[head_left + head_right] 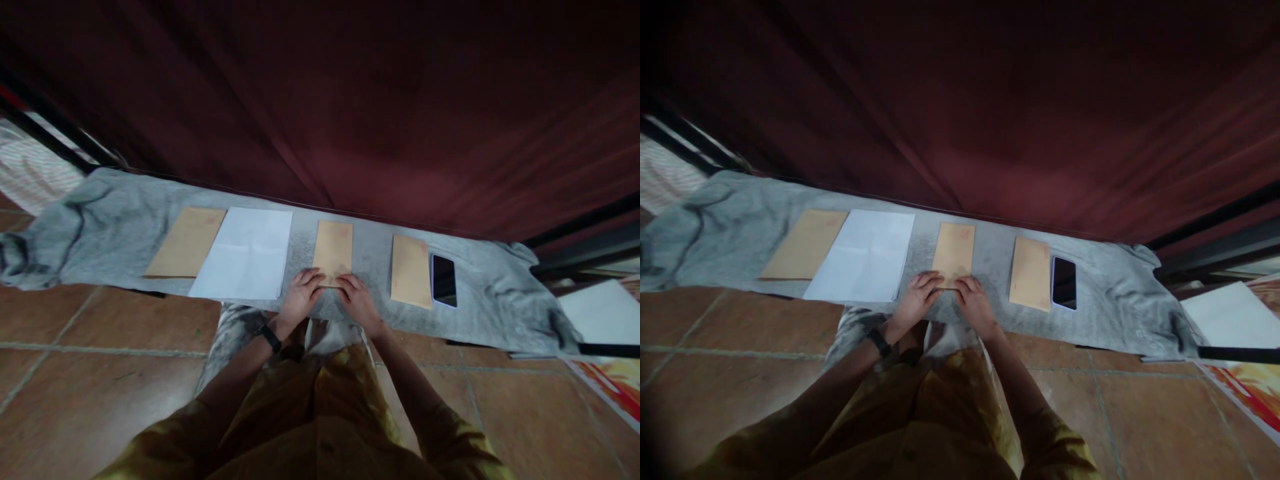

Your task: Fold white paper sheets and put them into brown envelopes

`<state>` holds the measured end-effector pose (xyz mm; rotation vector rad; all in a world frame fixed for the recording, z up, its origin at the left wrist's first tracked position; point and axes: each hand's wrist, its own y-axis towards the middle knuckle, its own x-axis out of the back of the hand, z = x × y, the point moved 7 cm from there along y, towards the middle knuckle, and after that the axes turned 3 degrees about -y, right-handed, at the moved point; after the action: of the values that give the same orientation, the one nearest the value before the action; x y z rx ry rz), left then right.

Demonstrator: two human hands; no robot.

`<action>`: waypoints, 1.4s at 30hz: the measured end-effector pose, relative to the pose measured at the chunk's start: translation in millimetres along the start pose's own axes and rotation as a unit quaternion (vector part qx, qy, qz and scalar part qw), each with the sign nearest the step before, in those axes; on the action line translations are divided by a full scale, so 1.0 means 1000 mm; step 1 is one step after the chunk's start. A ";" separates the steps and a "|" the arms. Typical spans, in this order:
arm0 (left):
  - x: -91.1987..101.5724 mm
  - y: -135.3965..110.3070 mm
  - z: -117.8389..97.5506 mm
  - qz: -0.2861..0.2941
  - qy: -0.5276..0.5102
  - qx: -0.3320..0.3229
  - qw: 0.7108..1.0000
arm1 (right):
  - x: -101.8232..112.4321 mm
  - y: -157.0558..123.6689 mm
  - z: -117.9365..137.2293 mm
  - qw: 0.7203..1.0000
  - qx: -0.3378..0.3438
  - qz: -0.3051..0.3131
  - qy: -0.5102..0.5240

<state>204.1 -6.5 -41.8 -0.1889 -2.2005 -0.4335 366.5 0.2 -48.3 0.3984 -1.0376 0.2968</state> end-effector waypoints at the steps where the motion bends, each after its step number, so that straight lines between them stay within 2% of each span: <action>1: -0.001 0.000 -0.002 0.004 0.015 -0.004 1.000 | 0.000 0.001 0.000 1.000 -0.004 -0.002 0.000; 6: -0.013 -0.002 -0.021 0.050 0.141 -0.040 0.988 | -0.002 0.000 0.001 0.999 -0.023 -0.033 0.017; 8: -0.017 -0.003 -0.029 0.058 0.159 -0.053 0.984 | -0.003 -0.003 0.001 0.998 -0.024 -0.043 0.028; 10: -0.020 -0.006 -0.039 0.065 0.148 -0.080 0.984 | -0.004 -0.006 0.000 0.998 -0.028 -0.050 0.037; 13: -0.025 -0.016 -0.052 0.104 0.093 -0.163 0.977 | -0.005 -0.007 -0.001 0.997 -0.034 -0.044 0.046; 16: -0.026 -0.024 -0.051 0.119 0.053 -0.198 0.971 | -0.004 -0.005 -0.003 0.997 -0.039 -0.037 0.048; 20: -0.029 -0.031 -0.044 0.134 0.073 -0.211 0.965 | -0.003 -0.003 -0.005 0.997 -0.048 -0.045 0.048; 28: -0.032 -0.036 -0.035 0.154 0.197 -0.210 0.945 | -0.004 -0.004 -0.003 0.997 -0.028 -0.071 0.031; 42: -0.026 -0.028 -0.034 0.145 0.180 -0.174 0.957 | -0.006 -0.005 -0.001 0.996 -0.031 -0.078 0.013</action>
<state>237.0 -44.8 -49.3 -0.5686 -1.6937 -0.6322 366.5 -3.7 -54.7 0.4156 -0.9821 0.1293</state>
